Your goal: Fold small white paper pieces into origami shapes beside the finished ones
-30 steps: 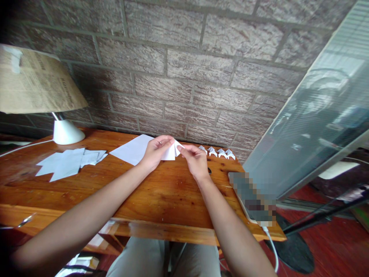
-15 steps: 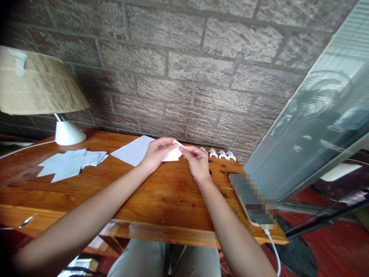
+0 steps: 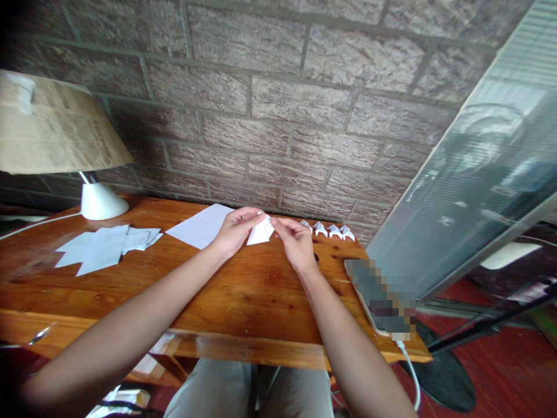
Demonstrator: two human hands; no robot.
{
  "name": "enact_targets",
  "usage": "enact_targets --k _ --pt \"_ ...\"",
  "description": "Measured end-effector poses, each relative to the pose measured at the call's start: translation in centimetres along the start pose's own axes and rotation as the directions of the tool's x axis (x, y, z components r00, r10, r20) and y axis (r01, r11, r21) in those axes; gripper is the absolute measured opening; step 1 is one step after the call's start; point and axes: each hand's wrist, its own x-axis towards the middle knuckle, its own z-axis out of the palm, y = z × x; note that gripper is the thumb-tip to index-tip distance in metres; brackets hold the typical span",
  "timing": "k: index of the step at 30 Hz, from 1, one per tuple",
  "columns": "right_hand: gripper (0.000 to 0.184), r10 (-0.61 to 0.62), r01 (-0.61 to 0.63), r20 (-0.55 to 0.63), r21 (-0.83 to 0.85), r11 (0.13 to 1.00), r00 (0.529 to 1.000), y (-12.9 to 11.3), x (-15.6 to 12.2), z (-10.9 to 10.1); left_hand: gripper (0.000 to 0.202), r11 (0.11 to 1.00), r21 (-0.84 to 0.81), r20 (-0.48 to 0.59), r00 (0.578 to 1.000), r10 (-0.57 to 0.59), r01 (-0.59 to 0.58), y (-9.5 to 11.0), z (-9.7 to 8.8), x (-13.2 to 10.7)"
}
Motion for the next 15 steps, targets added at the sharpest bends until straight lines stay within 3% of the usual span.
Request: enact_targets --k 4,9,15 --pt "0.022 0.018 -0.019 0.031 0.020 1.000 0.999 0.16 0.11 -0.20 0.030 1.000 -0.014 -0.022 0.999 -0.026 0.026 -0.15 0.03 0.02" --pt "0.030 0.131 -0.136 0.149 0.022 0.990 0.980 0.45 0.08 -0.22 0.032 0.999 -0.035 -0.085 0.996 -0.032 0.029 -0.31 -0.45 0.31" --pt "0.031 0.132 -0.132 0.137 -0.012 0.991 0.982 0.60 0.01 -0.18 0.034 0.999 -0.039 -0.133 0.991 -0.033 0.028 -0.59 -0.57 0.56"
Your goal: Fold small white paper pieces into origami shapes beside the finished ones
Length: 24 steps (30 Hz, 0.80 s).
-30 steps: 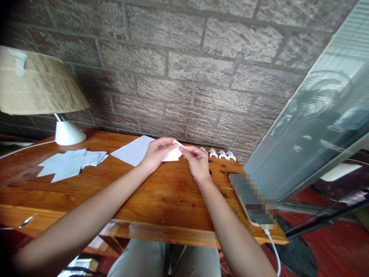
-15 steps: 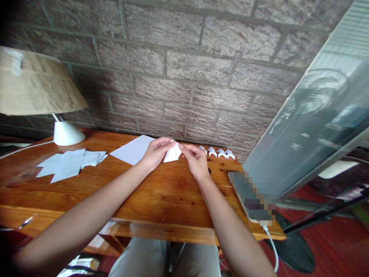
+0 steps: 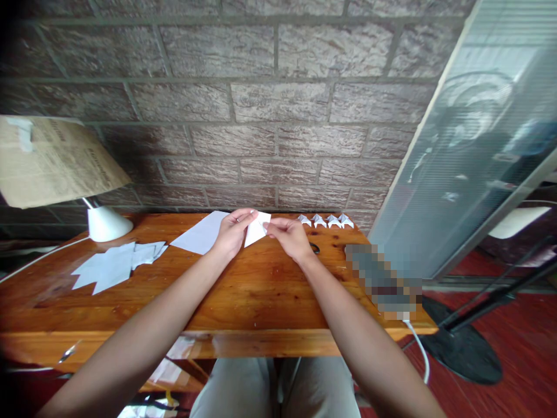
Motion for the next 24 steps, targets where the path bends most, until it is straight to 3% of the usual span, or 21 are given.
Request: enact_targets --k 4,12,16,20,24 --pt "0.031 0.018 -0.018 0.047 0.004 1.000 0.999 0.2 0.0 0.0 0.035 0.999 0.035 -0.024 1.000 0.006 -0.005 -0.1 0.1 0.0" --pt "0.029 0.018 -0.018 -0.012 0.017 1.000 1.000 0.6 0.2 -0.5 0.035 0.980 0.184 0.037 0.997 0.065 -0.070 -0.1 -0.4 0.0" --pt "0.031 -0.023 0.023 -0.019 -0.013 1.000 1.000 0.8 0.4 -0.9 0.044 0.958 0.285 0.108 0.994 0.011 -0.042 0.1 -0.5 -0.2" --pt "0.032 -0.058 0.059 0.033 -0.036 0.998 0.998 0.8 0.3 -1.1 0.037 0.937 0.348 0.202 0.978 -0.047 -0.027 0.1 -0.4 -0.4" --pt "0.031 -0.049 0.050 0.021 -0.030 0.998 0.999 0.7 0.3 -1.0 0.033 0.933 0.360 0.189 0.980 -0.056 -0.016 0.1 -0.5 -0.4"
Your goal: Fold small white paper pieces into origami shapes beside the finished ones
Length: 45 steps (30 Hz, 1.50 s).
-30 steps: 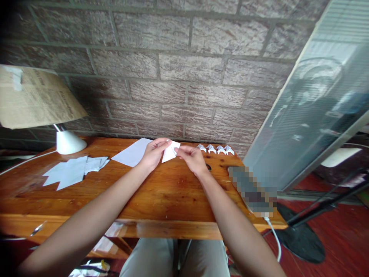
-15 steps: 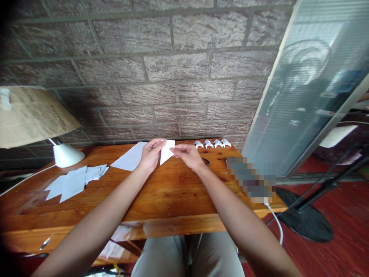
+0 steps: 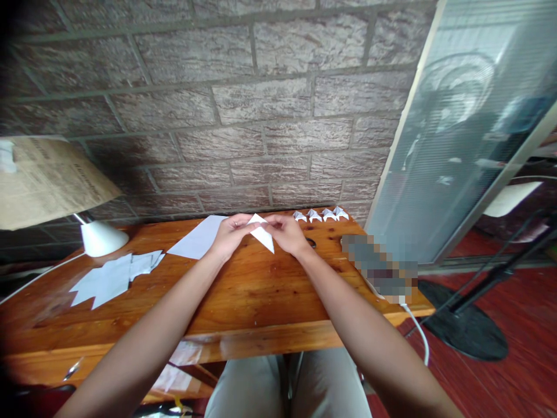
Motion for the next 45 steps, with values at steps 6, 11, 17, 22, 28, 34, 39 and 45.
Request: enact_targets --k 6,11,17,22,28,34,39,45 --pt "0.033 0.028 -0.025 -0.038 0.053 0.998 0.999 0.1 0.0 0.1 0.035 1.000 -0.013 -0.013 1.000 0.007 -0.007 -0.2 -0.3 0.2" --pt "0.033 0.059 -0.055 -0.034 0.096 0.994 0.998 0.0 -0.1 0.1 0.038 0.997 -0.047 0.079 0.995 -0.062 0.066 -0.3 -0.9 0.3" --pt "0.035 0.174 -0.170 -0.005 0.182 0.968 0.985 -0.4 -0.1 -0.1 0.041 0.995 -0.048 0.100 0.992 -0.079 0.084 0.3 -1.4 0.4" --pt "0.036 0.233 -0.225 -0.017 0.195 0.955 0.972 -0.1 0.0 0.1 0.038 0.999 0.019 0.055 0.998 0.025 -0.026 0.4 -1.2 0.4" --pt "0.041 0.148 -0.142 -0.056 0.110 0.984 0.987 0.4 0.3 -0.2 0.042 0.999 -0.020 0.125 0.991 -0.041 0.044 0.2 -1.5 0.5" --pt "0.044 0.091 -0.079 -0.105 0.114 0.990 0.990 0.4 0.5 -0.4 0.046 0.998 0.010 0.134 0.989 -0.060 0.059 -0.2 -1.9 0.7" --pt "0.042 0.064 -0.052 -0.092 0.133 0.990 0.994 -0.2 0.2 -0.1 0.043 1.000 0.000 0.115 0.993 -0.013 0.013 -0.2 -1.3 0.3" --pt "0.037 0.113 -0.096 -0.117 0.138 0.986 0.987 -0.4 0.0 -0.1 0.046 0.996 -0.061 0.178 0.983 -0.045 0.057 -0.2 -1.3 0.3"
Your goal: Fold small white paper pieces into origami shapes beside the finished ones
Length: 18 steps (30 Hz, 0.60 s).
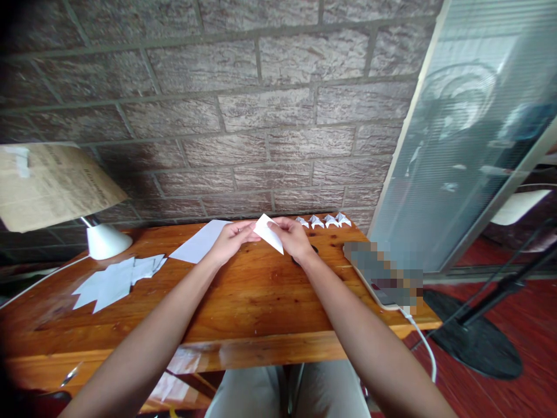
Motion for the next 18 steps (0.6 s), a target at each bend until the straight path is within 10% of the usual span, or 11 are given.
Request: enact_targets --k 18 --pt "0.034 -0.064 0.064 0.002 -0.041 0.997 0.998 0.15 0.00 0.04 0.045 0.988 -0.094 0.100 0.989 -0.111 0.121 0.52 -0.21 -0.16"
